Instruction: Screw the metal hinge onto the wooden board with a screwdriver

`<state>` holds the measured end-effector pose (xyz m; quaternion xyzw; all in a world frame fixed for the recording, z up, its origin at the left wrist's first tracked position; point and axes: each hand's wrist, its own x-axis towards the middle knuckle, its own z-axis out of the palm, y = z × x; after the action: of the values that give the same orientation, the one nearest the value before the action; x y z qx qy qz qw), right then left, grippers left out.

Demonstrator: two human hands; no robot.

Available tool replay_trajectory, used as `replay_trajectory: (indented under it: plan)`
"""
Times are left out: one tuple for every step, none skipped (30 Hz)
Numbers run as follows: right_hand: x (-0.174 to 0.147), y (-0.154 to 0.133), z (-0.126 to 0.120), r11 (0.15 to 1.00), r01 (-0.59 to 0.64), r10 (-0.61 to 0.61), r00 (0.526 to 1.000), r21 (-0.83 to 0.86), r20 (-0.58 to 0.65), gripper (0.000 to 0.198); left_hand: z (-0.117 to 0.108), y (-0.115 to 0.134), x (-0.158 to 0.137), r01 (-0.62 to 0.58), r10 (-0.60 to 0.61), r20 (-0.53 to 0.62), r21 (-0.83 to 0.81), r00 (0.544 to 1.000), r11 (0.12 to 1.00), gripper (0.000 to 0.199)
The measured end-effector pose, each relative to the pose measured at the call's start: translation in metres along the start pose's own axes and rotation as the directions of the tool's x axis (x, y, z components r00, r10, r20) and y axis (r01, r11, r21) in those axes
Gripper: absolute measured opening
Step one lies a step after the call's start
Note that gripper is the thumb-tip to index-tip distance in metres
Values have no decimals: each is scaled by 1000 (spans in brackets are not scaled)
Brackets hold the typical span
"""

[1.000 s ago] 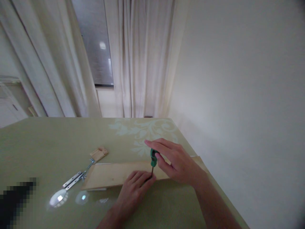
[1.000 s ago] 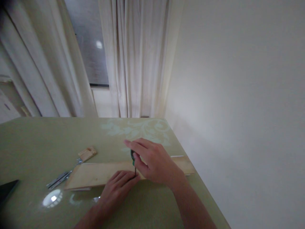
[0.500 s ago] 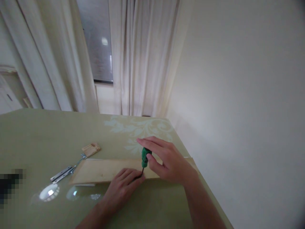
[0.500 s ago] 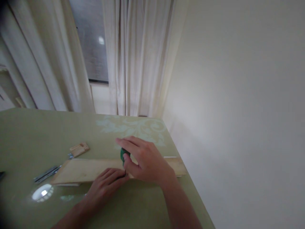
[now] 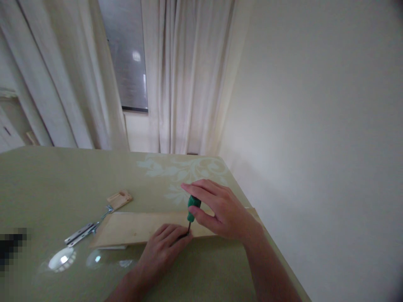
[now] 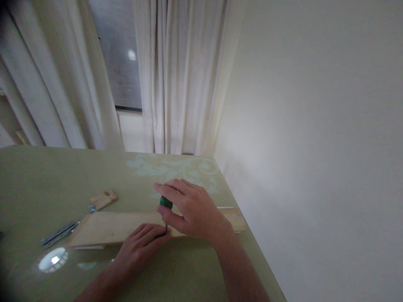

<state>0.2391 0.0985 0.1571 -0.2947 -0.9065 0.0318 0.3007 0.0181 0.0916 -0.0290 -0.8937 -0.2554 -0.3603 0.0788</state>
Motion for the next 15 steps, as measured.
replay_trajectory:
  plan:
    - [0, -1, 1, 999, -7, 6, 1000, 36, 9, 45, 0, 0, 1, -3, 3, -7, -4, 1000, 1000, 27]
    - [1, -2, 3, 998, -11, 10, 1000, 62, 11, 45, 0, 1, 2, -4, 4, -10, -6, 1000, 1000, 26]
    - [1, -2, 6, 998, -8, 7, 1000, 68, 2, 43, 0, 2, 2, -3, 3, -13, -8, 1000, 1000, 26]
    - [2, -3, 10, 999, 5, -4, 1000, 46, -24, 39, 0, 2, 3, -2, 2, -13, -8, 1000, 1000, 25]
    - [2, -3, 14, 1000, 22, -23, 997, -5, -69, 35, 1, 3, 4, 3, -3, -15, -6, 1000, 1000, 24]
    - [2, -3, 19, 996, 40, -50, 991, -80, -124, 31, 1, 3, 5, 8, -9, -15, -4, 1000, 1000, 23]
    - [3, -2, 23, 986, 52, -80, 981, -161, -177, 30, 1, 4, 6, 12, -12, -15, -2, 1000, 1000, 22]
    - [3, -2, 27, 971, 54, -107, 969, -233, -222, 30, 1, 5, 7, 13, -13, -17, -2, 1000, 1000, 22]
    - [3, -1, 30, 957, 50, -125, 960, -285, -250, 29, 1, 5, 7, 15, -15, -20, -3, 1000, 1000, 21]
    - [2, -2, 31, 949, 46, -131, 957, -312, -257, 26, 1, 6, 8, 19, -19, -24, -3, 1000, 1000, 20]
    - [2, -2, 31, 948, 40, -124, 960, -317, -250, 24, 1, 7, 8, 23, -23, -30, -2, 999, 1000, 20]
    - [2, -3, 30, 953, 31, -106, 966, -303, -235, 22, 1, 7, 8, 26, -26, -38, -4, 999, 1000, 20]
    - [2, -5, 28, 962, 18, -81, 973, -274, -218, 24, 1, 8, 8, 31, -31, -45, -7, 999, 1000, 20]
    - [2, -8, 25, 972, 6, -53, 979, -234, -197, 28, 1, 8, 8, 34, -34, -49, -11, 998, 999, 20]
    - [1, -10, 21, 983, -9, -23, 985, -185, -172, 33, 1, 8, 8, 36, -37, -51, -16, 998, 999, 20]
